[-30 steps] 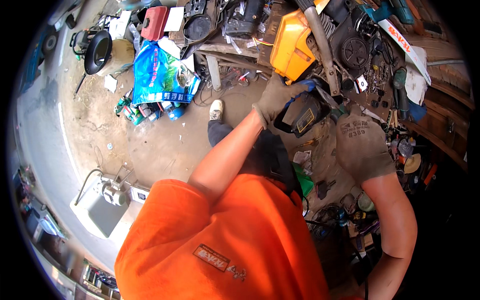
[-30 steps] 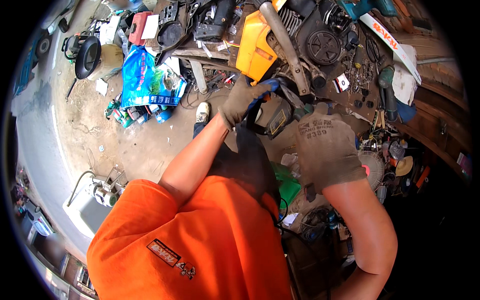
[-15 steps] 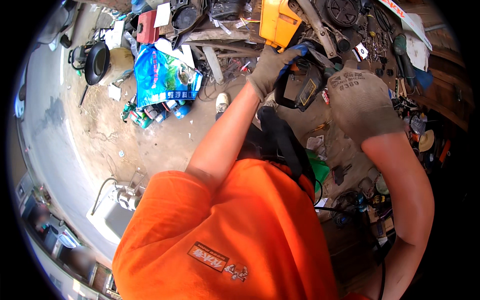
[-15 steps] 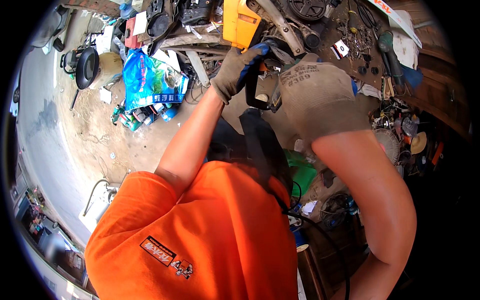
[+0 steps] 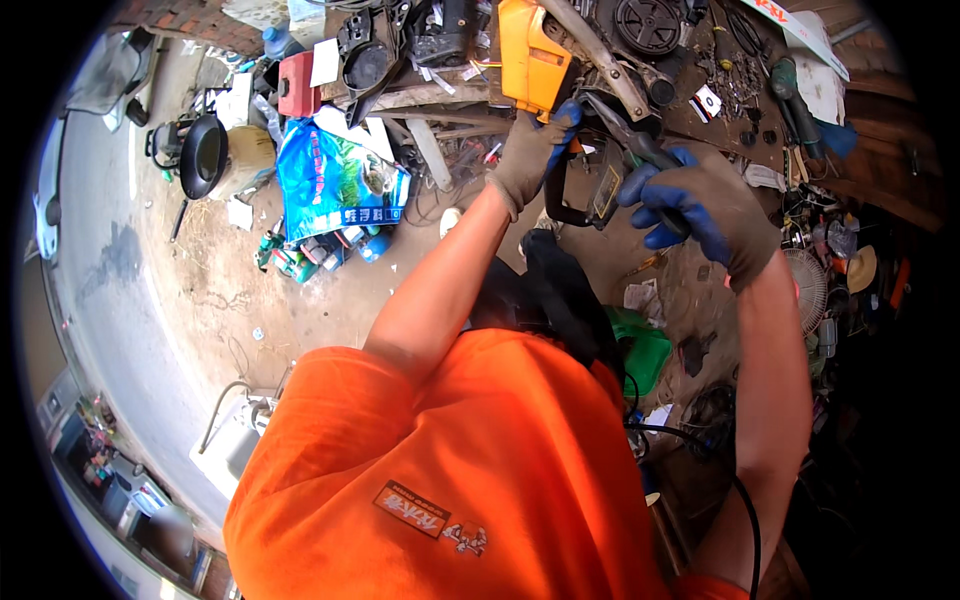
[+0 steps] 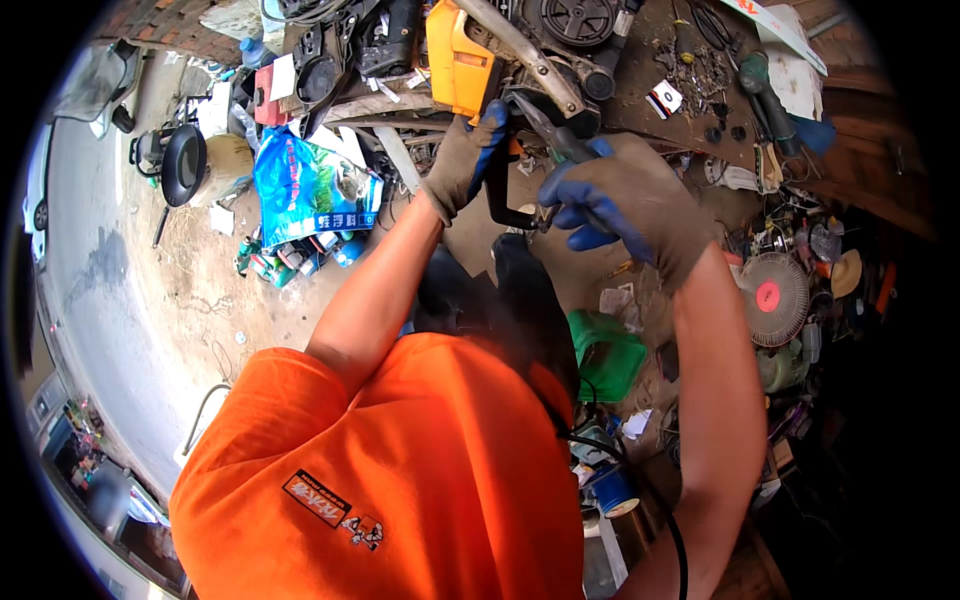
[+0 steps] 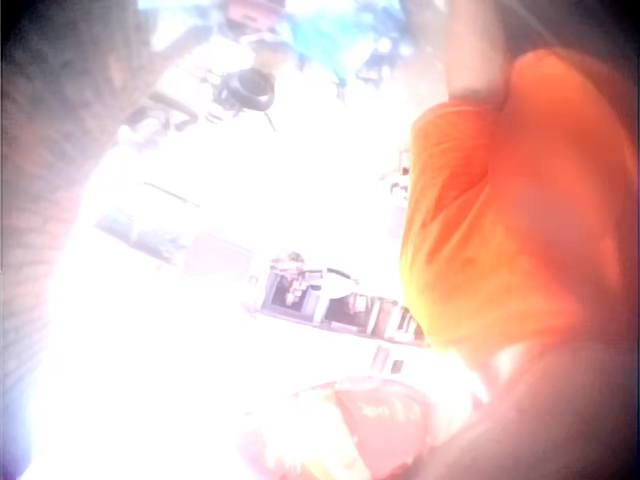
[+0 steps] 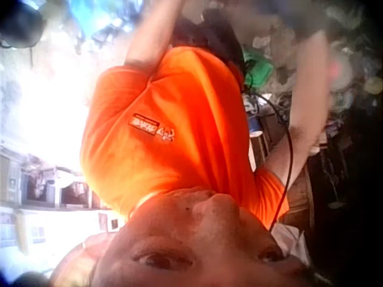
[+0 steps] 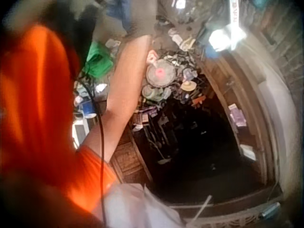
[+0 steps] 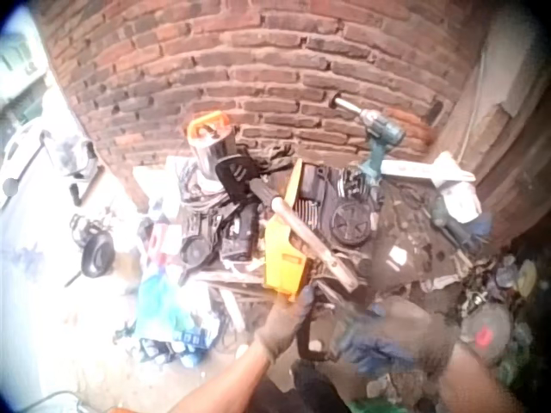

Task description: The person works on a yellow chainsaw placed on a cluttered workbench. They repeatedly use a wrench to tighten bolts on the chainsaw's engine housing and handle, adjusting their grip and repositioning the tool throughout the process.

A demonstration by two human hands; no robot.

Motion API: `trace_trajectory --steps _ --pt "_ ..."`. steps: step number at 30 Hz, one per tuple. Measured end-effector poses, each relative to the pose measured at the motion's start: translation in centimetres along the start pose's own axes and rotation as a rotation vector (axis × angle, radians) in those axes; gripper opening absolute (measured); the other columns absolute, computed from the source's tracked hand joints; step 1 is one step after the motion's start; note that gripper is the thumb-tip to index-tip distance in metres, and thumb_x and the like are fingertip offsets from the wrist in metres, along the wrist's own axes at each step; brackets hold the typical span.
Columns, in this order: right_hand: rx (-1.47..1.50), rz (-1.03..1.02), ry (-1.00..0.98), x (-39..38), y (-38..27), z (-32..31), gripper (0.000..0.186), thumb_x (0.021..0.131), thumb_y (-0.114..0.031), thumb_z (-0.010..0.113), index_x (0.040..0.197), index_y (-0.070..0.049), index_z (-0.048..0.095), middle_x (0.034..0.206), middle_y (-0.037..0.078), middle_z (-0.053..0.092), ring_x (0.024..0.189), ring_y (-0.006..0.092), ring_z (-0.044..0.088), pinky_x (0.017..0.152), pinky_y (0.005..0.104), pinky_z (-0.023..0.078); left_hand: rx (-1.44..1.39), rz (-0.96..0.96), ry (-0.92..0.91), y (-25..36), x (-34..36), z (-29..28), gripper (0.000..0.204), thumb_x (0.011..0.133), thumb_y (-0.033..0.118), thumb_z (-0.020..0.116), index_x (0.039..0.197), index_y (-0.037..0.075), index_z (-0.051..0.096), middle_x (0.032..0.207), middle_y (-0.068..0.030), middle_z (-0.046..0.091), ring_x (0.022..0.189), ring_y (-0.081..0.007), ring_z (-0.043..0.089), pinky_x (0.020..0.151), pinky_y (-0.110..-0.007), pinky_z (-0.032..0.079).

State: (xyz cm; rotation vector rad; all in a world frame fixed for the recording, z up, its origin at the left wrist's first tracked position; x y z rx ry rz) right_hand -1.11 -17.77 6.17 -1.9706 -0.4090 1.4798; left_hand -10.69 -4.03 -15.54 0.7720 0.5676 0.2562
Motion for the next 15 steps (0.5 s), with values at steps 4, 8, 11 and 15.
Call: trace_trajectory --steps 4,8,11,15 --pt "0.477 -0.311 -0.067 -0.9 5.6 0.2 0.04 0.093 -0.029 0.069 0.109 0.007 0.066 0.12 0.024 0.065 0.099 0.0289 0.071 0.082 0.037 0.062 0.252 0.071 -0.084 -0.2 0.2 -0.7 0.031 0.104 0.025 0.06 0.127 0.005 0.052 0.104 -0.0029 0.068 0.089 -0.0089 0.065 0.075 -0.025 0.054" --pt "0.273 -0.097 0.247 -3.0 3.7 1.0 0.03 0.09 -0.017 0.065 0.108 0.007 0.067 0.112 0.017 0.069 0.092 0.0217 0.07 0.073 0.0322 0.059 0.12 0.025 -0.024 2.4 -1.3 0.0 0.056 0.093 0.015 0.075 0.137 0.0 0.045 0.12 -0.0078 0.064 0.101 -0.0131 0.062 0.085 -0.03 0.055" --pt "0.147 -0.036 0.348 -3.8 5.3 1.2 0.025 0.087 -0.012 0.061 0.106 0.003 0.068 0.103 0.011 0.07 0.08 0.0157 0.067 0.063 0.0289 0.053 0.11 0.105 -0.009 1.6 -1.2 -0.2 0.064 0.087 0.007 0.08 0.139 -0.001 0.043 0.124 -0.0087 0.063 0.104 -0.0142 0.062 0.087 -0.03 0.055" --pt "-0.191 0.065 0.476 -3.4 4.8 2.3 0.025 0.085 -0.012 0.062 0.106 -0.001 0.069 0.095 0.009 0.069 0.076 0.0116 0.063 0.063 0.0275 0.049 0.096 0.107 0.006 1.8 -1.1 0.4 0.069 0.083 0.005 0.083 0.137 -0.002 0.041 0.121 -0.0097 0.064 0.102 -0.0157 0.063 0.084 -0.03 0.054"
Point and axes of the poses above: each hand's wrist, its own x-axis towards the middle knuckle, its own z-axis out of the palm, y = z × x, the point moved 1 cm from there along x, towards the middle knuckle
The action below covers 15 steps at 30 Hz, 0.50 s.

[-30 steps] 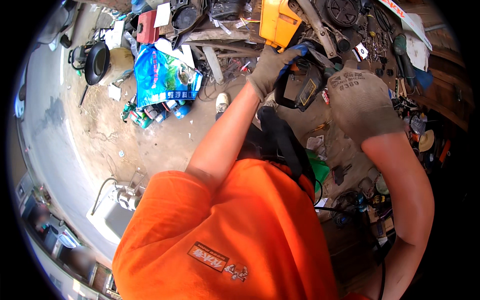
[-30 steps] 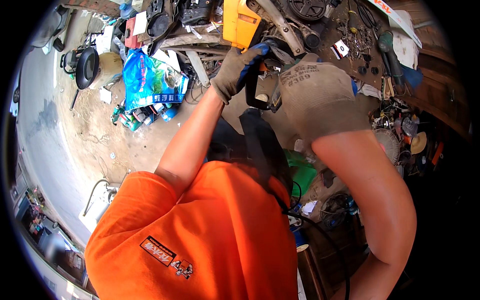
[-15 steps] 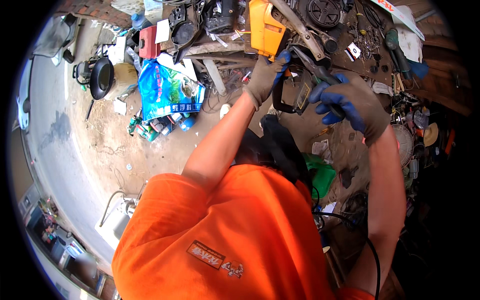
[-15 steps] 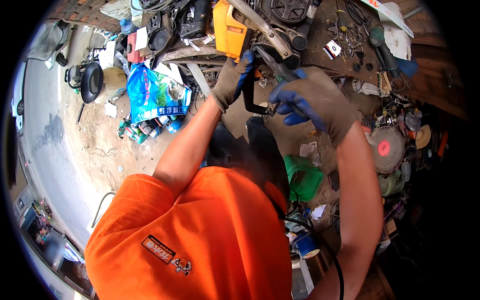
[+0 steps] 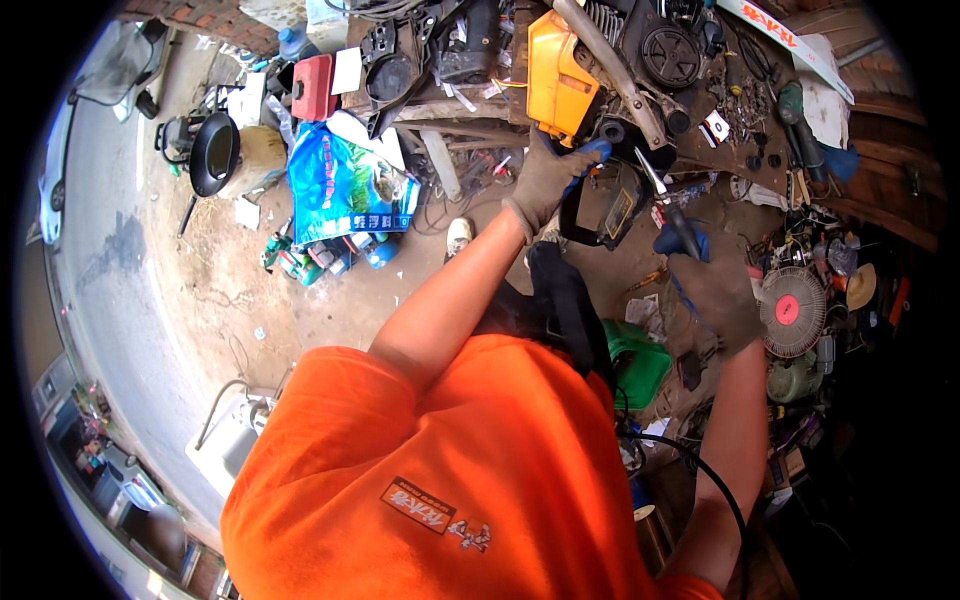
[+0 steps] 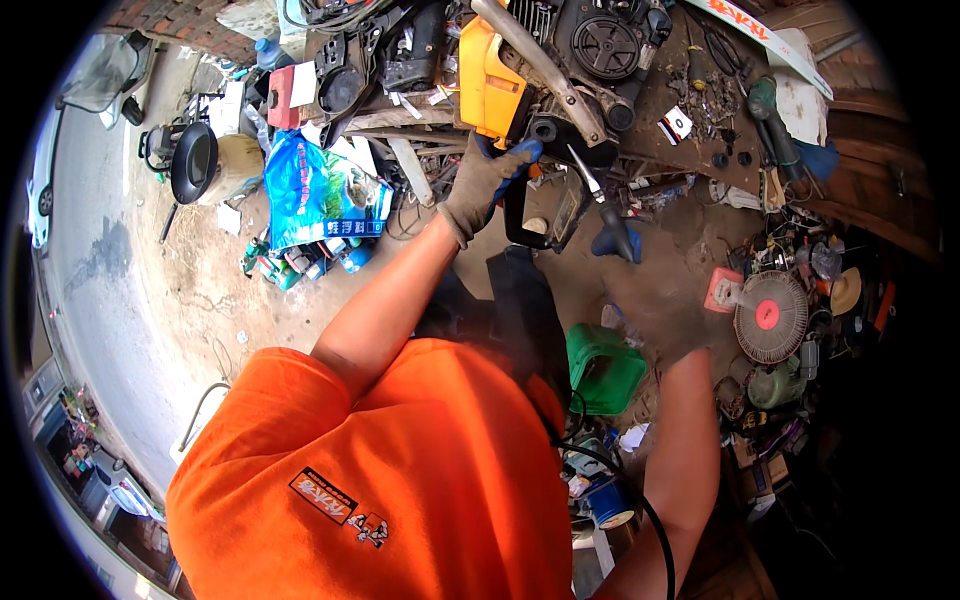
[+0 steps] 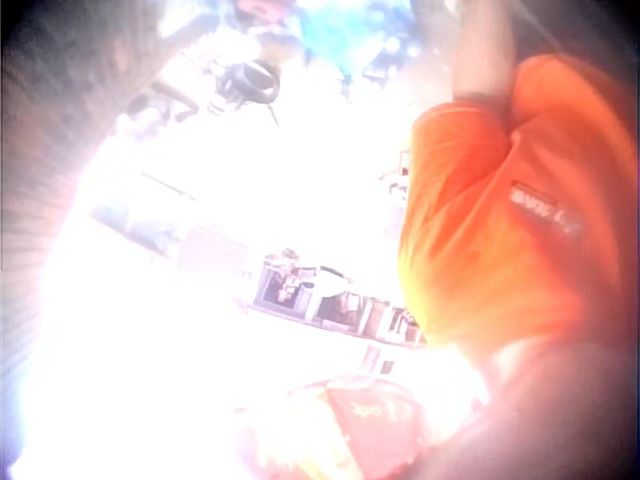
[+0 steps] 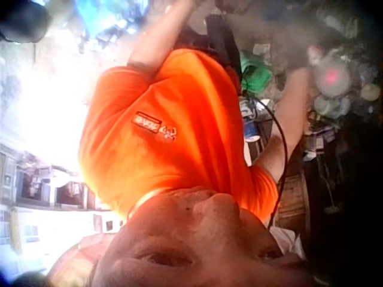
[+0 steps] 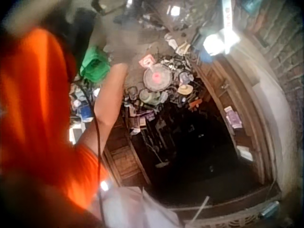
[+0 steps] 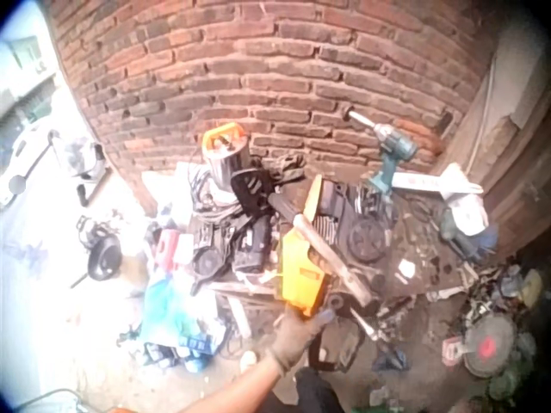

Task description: The person works on a yellow chainsaw placed on a cluttered workbench. They repeatedly use a wrench to tighten bolts on the chainsaw's engine housing and handle, adjusting their grip and repositioning the tool throughout the process.

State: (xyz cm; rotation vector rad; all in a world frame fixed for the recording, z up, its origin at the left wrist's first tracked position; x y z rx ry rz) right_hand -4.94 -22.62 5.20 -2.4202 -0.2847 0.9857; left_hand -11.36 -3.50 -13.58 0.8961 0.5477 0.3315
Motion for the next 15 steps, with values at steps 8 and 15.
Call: trace_trajectory --steps 8,15 --pt "-0.353 0.048 0.052 0.7 -0.6 1.5 0.045 0.09 -0.036 0.06 0.13 -0.017 0.059 0.116 0.021 0.069 0.108 0.0449 0.065 0.095 0.0534 0.05 0.145 0.012 0.096 -0.8 0.2 0.6 0.069 0.08 0.012 0.085 0.131 -0.009 0.043 0.122 -0.0171 0.065 0.105 -0.0217 0.065 0.092 -0.035 0.054" --pt "-0.417 -0.144 0.267 0.8 -0.3 3.7 0.038 0.088 -0.029 0.063 0.12 -0.009 0.066 0.107 0.022 0.07 0.097 0.0456 0.066 0.088 0.0533 0.053 0.119 0.053 0.137 -1.8 -0.2 0.9 0.07 0.081 0.014 0.085 0.133 -0.007 0.042 0.125 -0.0179 0.063 0.106 -0.0212 0.065 0.091 -0.035 0.054"
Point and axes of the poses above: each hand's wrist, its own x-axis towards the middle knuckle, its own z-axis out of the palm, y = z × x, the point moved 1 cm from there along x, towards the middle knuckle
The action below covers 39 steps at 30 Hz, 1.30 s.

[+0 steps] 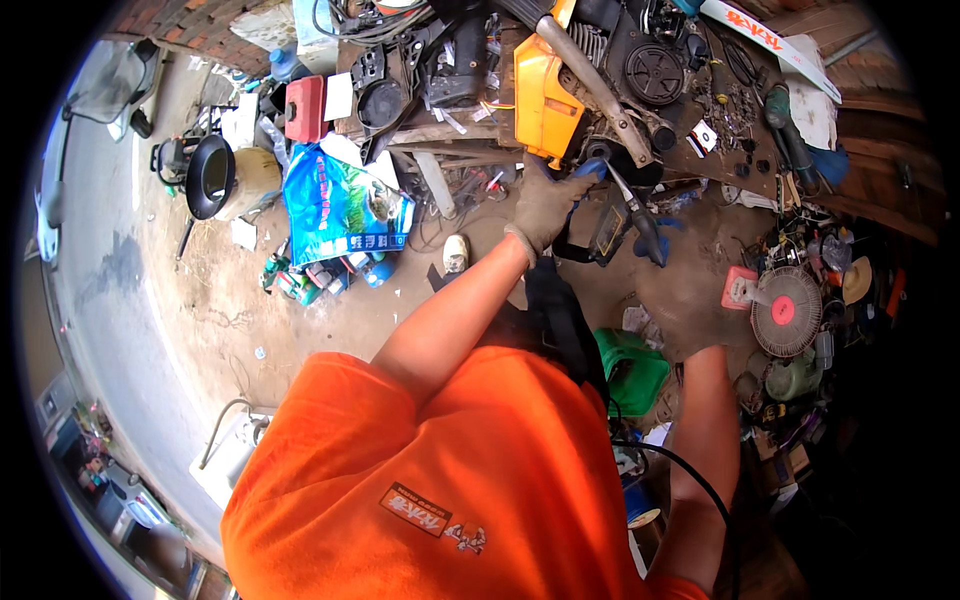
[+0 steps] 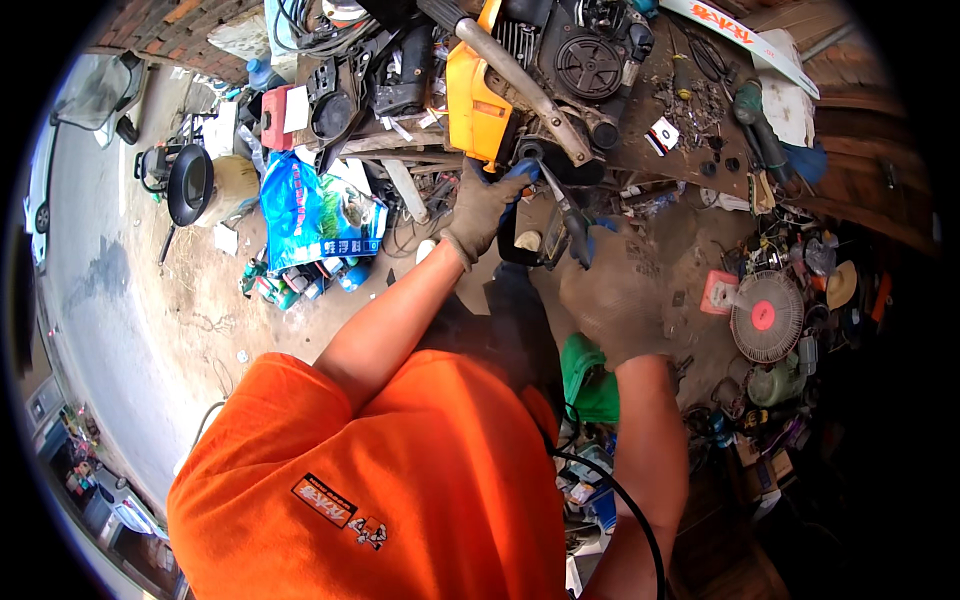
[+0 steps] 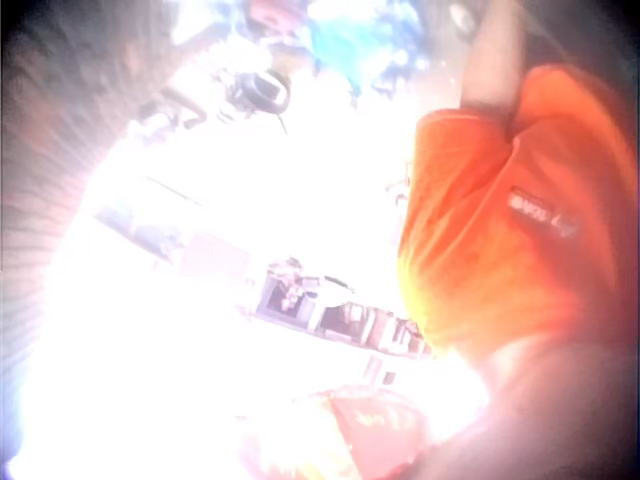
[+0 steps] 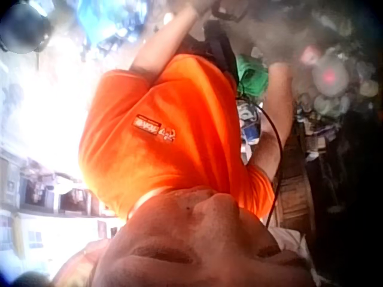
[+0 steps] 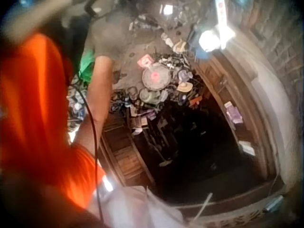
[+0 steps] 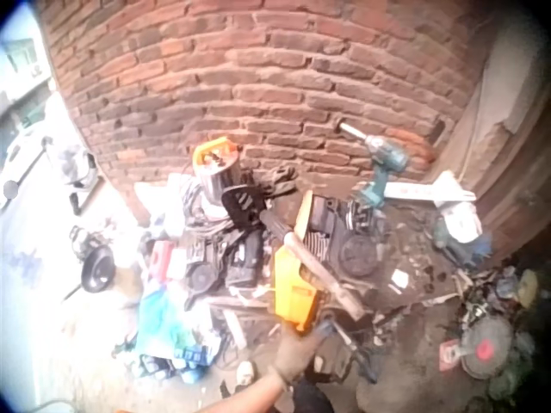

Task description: The person works on a yellow chainsaw placed on a cluttered workbench. They repeatedly use a wrench to tighten bolts on the chainsaw's engine housing and handle, adjusting their grip and repositioning the tool throughout the process.

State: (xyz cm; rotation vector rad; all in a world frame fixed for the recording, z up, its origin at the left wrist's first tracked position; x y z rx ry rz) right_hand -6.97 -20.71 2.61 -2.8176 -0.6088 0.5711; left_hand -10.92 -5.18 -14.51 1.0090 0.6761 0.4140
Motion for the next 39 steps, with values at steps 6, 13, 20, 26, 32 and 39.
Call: trace_trajectory --steps 6,13,20,26,32,39 --pt "0.283 0.035 -0.019 -1.6 -1.2 -0.1 0.029 0.088 -0.022 0.064 0.111 -0.004 0.068 0.1 0.018 0.069 0.09 0.0358 0.07 0.08 0.0455 0.055 0.081 -0.1 -0.044 1.6 0.2 -1.1 0.09 0.08 0.014 0.086 0.146 -0.008 0.028 0.122 -0.0194 0.064 0.107 -0.0208 0.064 0.087 -0.032 0.056" --pt "0.902 0.17 0.018 -2.4 4.6 2.4 0.021 0.091 -0.003 0.06 0.111 0.002 0.066 0.104 0.007 0.068 0.09 0.0127 0.064 0.081 0.0272 0.051 0.696 0.345 0.047 9.6 -0.8 -2.3 0.122 0.072 0.03 0.093 0.156 -0.008 0.013 0.144 -0.0271 0.047 0.131 -0.0328 0.053 0.107 -0.041 0.048" --pt "1.122 -0.027 0.199 -0.8 3.6 6.1 0.023 0.093 0.001 0.059 0.115 0.002 0.066 0.108 0.005 0.066 0.097 0.0125 0.063 0.087 0.0274 0.05 0.623 0.377 -0.004 9.4 2.8 -1.0 0.122 0.073 0.026 0.091 0.157 -0.009 0.009 0.149 -0.0252 0.042 0.136 -0.0306 0.047 0.113 -0.04 0.042" --pt "1.056 -0.094 0.175 -0.1 4.1 7.2 0.025 0.093 0.003 0.058 0.117 0.004 0.064 0.115 0.009 0.063 0.103 0.015 0.063 0.093 0.0306 0.05 0.707 0.435 -0.03 8.8 3.1 -1.1 0.114 0.079 0.021 0.087 0.158 -0.005 0.009 0.151 -0.0201 0.04 0.137 -0.0254 0.045 0.113 -0.037 0.041" --pt "1.084 -0.137 0.143 2.4 5.3 4.9 0.025 0.092 0.0 0.065 0.117 0.003 0.064 0.116 0.01 0.064 0.098 0.0156 0.063 0.086 0.0289 0.053 0.424 0.313 0.081 5.8 2.4 -2.1 0.101 0.088 0.013 0.08 0.16 0.0 0.011 0.15 -0.0158 0.042 0.133 -0.0204 0.047 0.111 -0.035 0.043" --pt "0.579 -0.536 0.175 12.2 -1.2 -5.1 0.039 0.083 -0.012 0.081 0.115 0.004 0.065 0.11 0.013 0.067 0.091 0.0192 0.066 0.082 0.0324 0.053 0.067 0.212 0.16 1.0 -1.9 1.2 0.129 0.075 0.009 0.09 0.162 0.007 -0.006 0.156 -0.0134 0.039 0.141 -0.0225 0.042 0.115 -0.037 0.04"
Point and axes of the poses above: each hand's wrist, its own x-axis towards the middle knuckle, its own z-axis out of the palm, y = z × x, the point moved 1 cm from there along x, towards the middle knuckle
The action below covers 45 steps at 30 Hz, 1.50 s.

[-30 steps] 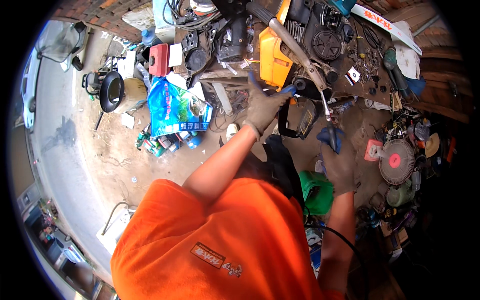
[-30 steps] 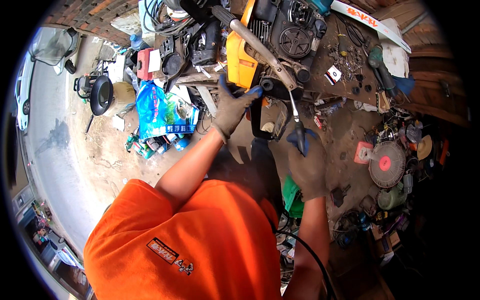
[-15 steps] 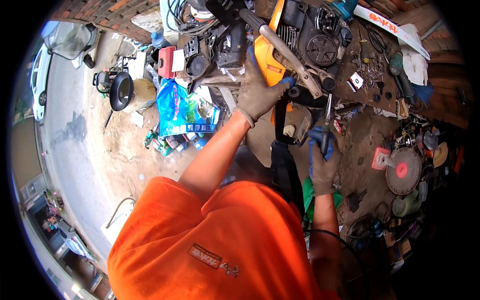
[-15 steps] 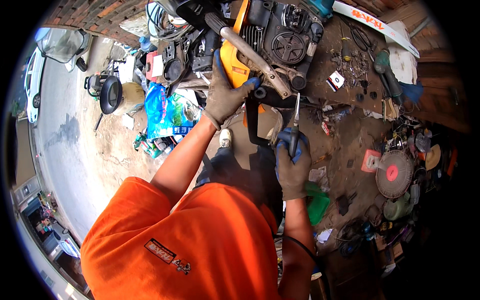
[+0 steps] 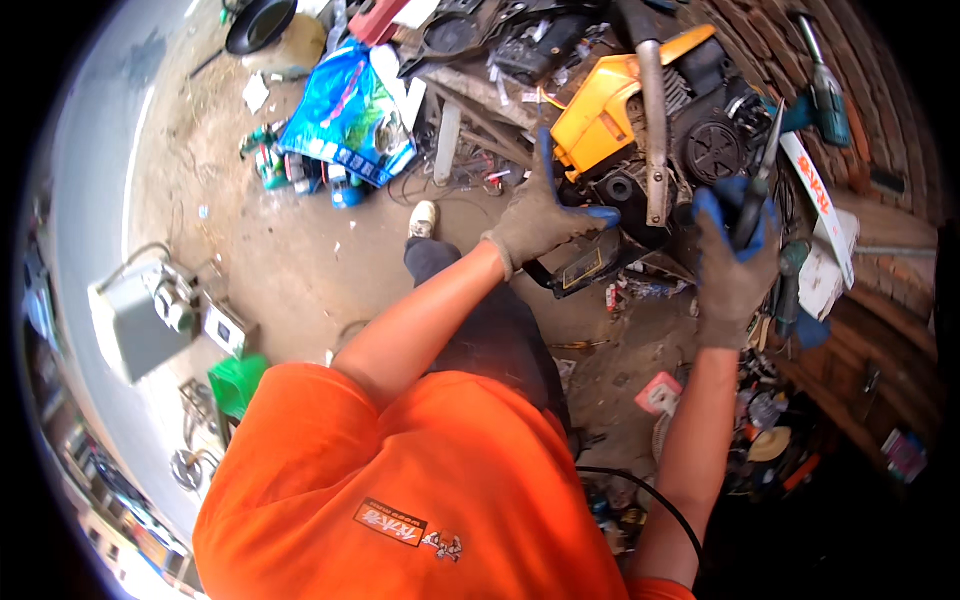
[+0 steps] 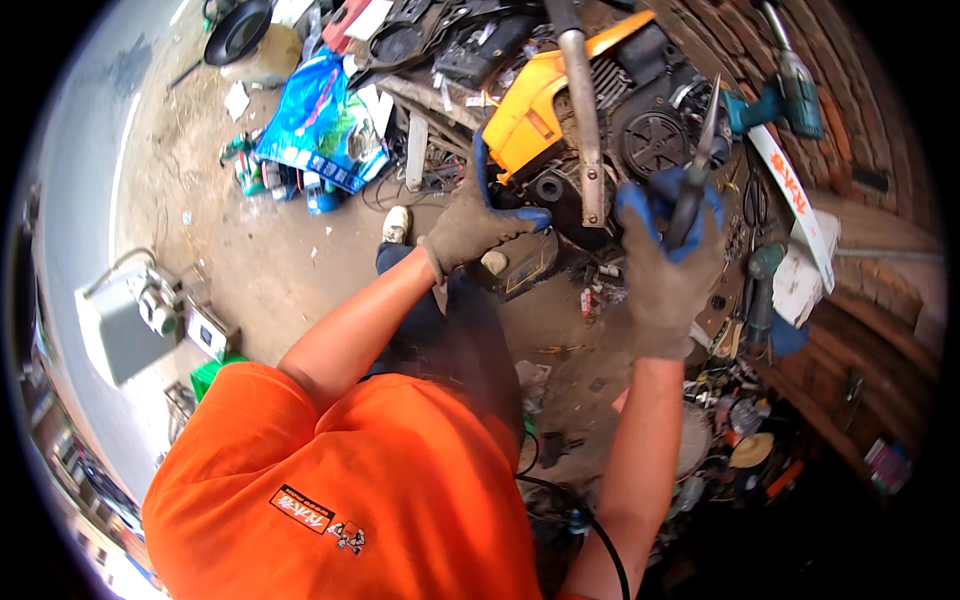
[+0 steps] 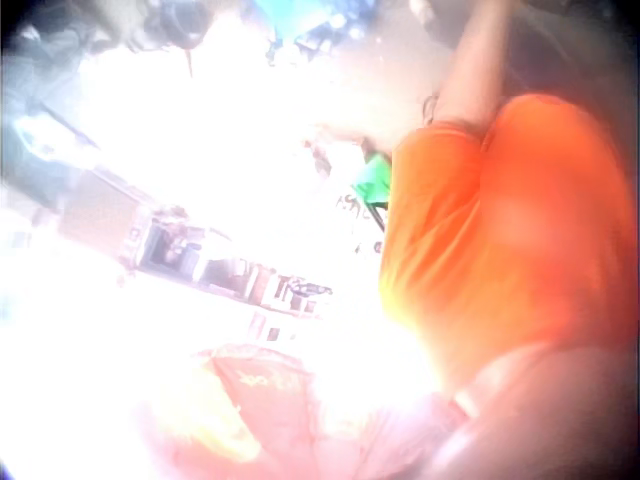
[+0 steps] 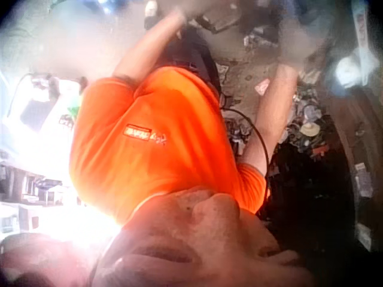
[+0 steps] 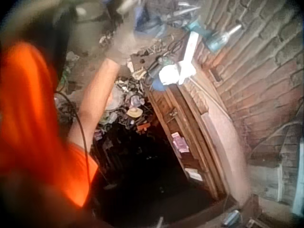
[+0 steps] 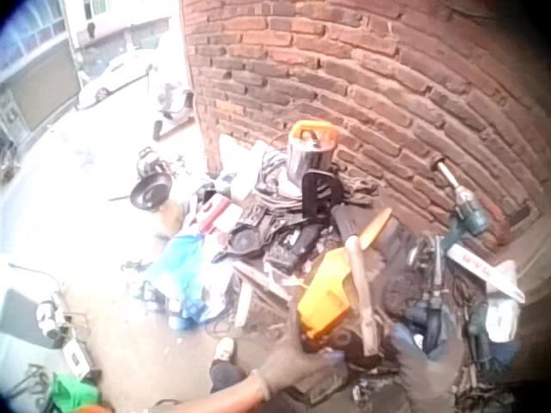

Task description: The person works on a yellow chainsaw placed on a cluttered workbench. They repeatedly use a wrench to tighten bolts on the chainsaw's engine housing and handle, adjusting their grip and repositioning the tool throughout the process.

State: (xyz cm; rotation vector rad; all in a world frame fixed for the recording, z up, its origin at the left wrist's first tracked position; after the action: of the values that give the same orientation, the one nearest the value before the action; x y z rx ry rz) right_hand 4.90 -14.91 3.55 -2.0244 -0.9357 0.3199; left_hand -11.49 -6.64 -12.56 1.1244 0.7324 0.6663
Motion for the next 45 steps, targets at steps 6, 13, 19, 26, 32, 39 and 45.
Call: trace_trajectory --steps 6,13,19,26,32,39,45 --pt "-0.414 -0.387 -0.267 11.6 -3.2 3.7 0.031 0.085 -0.024 0.082 0.099 0.0 0.07 0.085 0.002 0.069 0.078 0.0114 0.061 0.072 0.0277 0.05 0.227 0.018 0.129 0.7 0.4 1.3 0.143 0.069 0.031 0.094 0.158 -0.005 -0.012 0.155 -0.0183 0.042 0.142 -0.0253 0.043 0.118 -0.034 0.035" --pt "-0.454 -0.439 -0.299 16.4 -3.4 7.8 0.065 0.074 -0.056 0.085 0.097 0.003 0.069 0.084 0.011 0.068 0.078 0.021 0.062 0.076 0.0377 0.05 0.351 -0.092 0.158 1.6 0.3 1.3 0.148 0.065 0.05 0.091 0.159 -0.005 -0.009 0.151 -0.0257 0.047 0.139 -0.0354 0.049 0.115 -0.036 0.039" --pt "-0.449 -0.437 -0.385 18.7 -3.2 8.2 0.077 0.076 -0.064 0.078 0.109 0.005 0.069 0.097 0.017 0.072 0.092 0.0283 0.07 0.087 0.0412 0.05 0.477 -0.154 0.183 5.0 0.3 1.4 0.142 0.065 0.056 0.087 0.157 -0.011 0.001 0.143 -0.0329 0.051 0.132 -0.0408 0.055 0.111 -0.039 0.044" --pt "-0.291 -0.379 -0.438 22.2 -2.9 7.8 0.059 0.081 -0.052 0.078 0.096 0.005 0.071 0.079 0.007 0.066 0.073 0.0156 0.056 0.073 0.0336 0.049 0.527 -0.125 0.198 7.2 1.1 2.4 0.142 0.065 0.056 0.087 0.156 -0.012 0.002 0.149 -0.0379 0.042 0.135 -0.0441 0.051 0.111 -0.039 0.043" --pt "-0.314 -0.326 -0.447 22.4 -3.7 7.5 0.059 0.081 -0.053 0.078 0.092 0.005 0.069 0.078 0.01 0.065 0.072 0.0184 0.058 0.072 0.0359 0.049 0.483 -0.247 0.137 9.6 1.5 2.5 0.144 0.065 0.053 0.088 0.157 -0.011 -0.002 0.151 -0.0394 0.037 0.138 -0.0444 0.047 0.114 -0.038 0.04" --pt "-0.189 -0.26 -0.469 23.5 -2.4 7.2 0.049 0.084 -0.042 0.079 0.091 0.005 0.068 0.074 0.006 0.064 0.068 0.0135 0.056 0.065 0.0334 0.047 0.516 -0.227 0.106 10.5 2.1 2.7 0.142 0.069 0.056 0.084 0.157 -0.009 -0.005 0.141 -0.037 0.051 0.126 -0.046 0.058 0.106 -0.044 0.048" --pt "-0.397 -0.149 -0.443 23.0 -4.0 7.2 0.066 0.078 -0.057 0.076 0.113 -0.002 0.071 0.103 0.017 0.069 0.095 0.0318 0.067 0.09 0.0405 0.049 0.464 -0.282 0.07 11.4 2.4 2.3 0.144 0.067 0.049 0.089 0.157 -0.008 -0.006 0.144 -0.0369 0.047 0.128 -0.0458 0.056 0.106 -0.042 0.047"
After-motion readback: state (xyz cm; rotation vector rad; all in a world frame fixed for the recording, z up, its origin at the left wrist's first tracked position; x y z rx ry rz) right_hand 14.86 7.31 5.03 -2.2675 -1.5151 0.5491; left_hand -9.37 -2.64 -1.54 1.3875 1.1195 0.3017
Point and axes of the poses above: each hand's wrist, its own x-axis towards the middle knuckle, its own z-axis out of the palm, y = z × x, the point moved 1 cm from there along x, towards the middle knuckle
